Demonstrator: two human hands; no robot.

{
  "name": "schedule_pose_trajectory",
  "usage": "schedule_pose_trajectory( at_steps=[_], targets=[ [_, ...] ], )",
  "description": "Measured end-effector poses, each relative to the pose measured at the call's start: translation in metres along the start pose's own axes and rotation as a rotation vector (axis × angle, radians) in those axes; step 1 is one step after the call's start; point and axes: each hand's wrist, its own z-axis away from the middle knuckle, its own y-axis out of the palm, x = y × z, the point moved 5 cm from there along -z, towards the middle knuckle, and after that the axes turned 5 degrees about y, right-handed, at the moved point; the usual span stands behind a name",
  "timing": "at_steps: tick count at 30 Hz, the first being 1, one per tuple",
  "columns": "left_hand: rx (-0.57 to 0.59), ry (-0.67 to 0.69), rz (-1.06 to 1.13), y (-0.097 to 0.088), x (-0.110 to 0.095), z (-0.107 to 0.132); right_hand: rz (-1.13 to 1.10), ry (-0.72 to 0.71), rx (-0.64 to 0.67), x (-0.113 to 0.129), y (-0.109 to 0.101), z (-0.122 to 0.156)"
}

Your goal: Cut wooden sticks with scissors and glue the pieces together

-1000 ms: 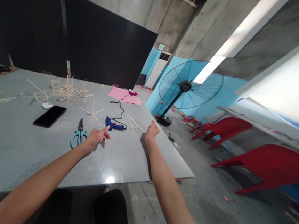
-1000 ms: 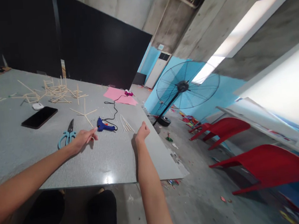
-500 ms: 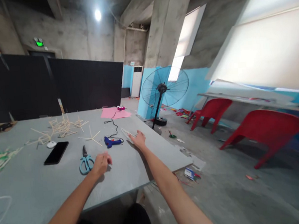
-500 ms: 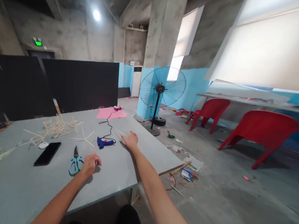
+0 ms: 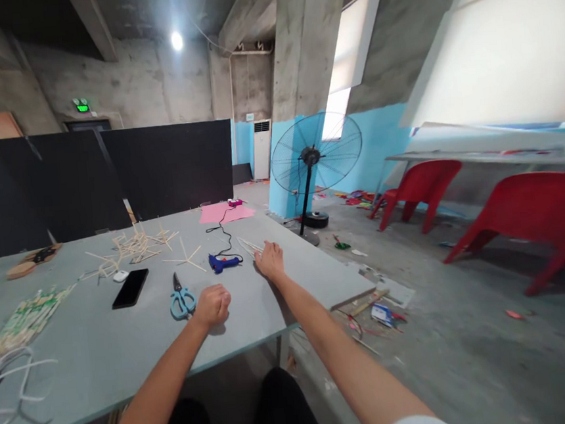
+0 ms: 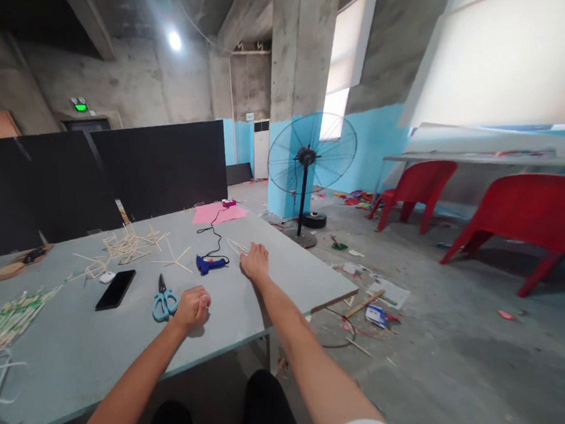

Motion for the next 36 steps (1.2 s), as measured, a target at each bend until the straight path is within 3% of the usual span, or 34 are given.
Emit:
schedule_pose_trajectory(
  at_steps=[6,11,19,25,31,36],
  targets=[
    [-0.049,0.051,-0.189,-0.013,-0.023,-0.010,-0.010,0.013,-0.004,0.000,-0.017,0.024],
    [-0.081,-0.011,-0.293,-0.019,-0.032,-0.016,0.018,-0.003,0.021,0.002,-0.028,0.049],
    [0.054,0.041,-0.309,-0.007,-0.045,-0.028,0.122,-0.070,0.049,0.006,-0.028,0.063],
    [0.089,0.062,-0.302,-0.004,-0.045,-0.030,0.178,-0.115,0.058,0.007,-0.020,0.047],
    [0.072,0.064,-0.268,-0.004,-0.039,-0.030,0.222,-0.082,0.081,-0.019,-0.017,0.004],
    [0.010,0.091,-0.203,-0.005,-0.032,-0.025,0.220,-0.092,0.088,-0.033,-0.006,-0.013]
  ],
)
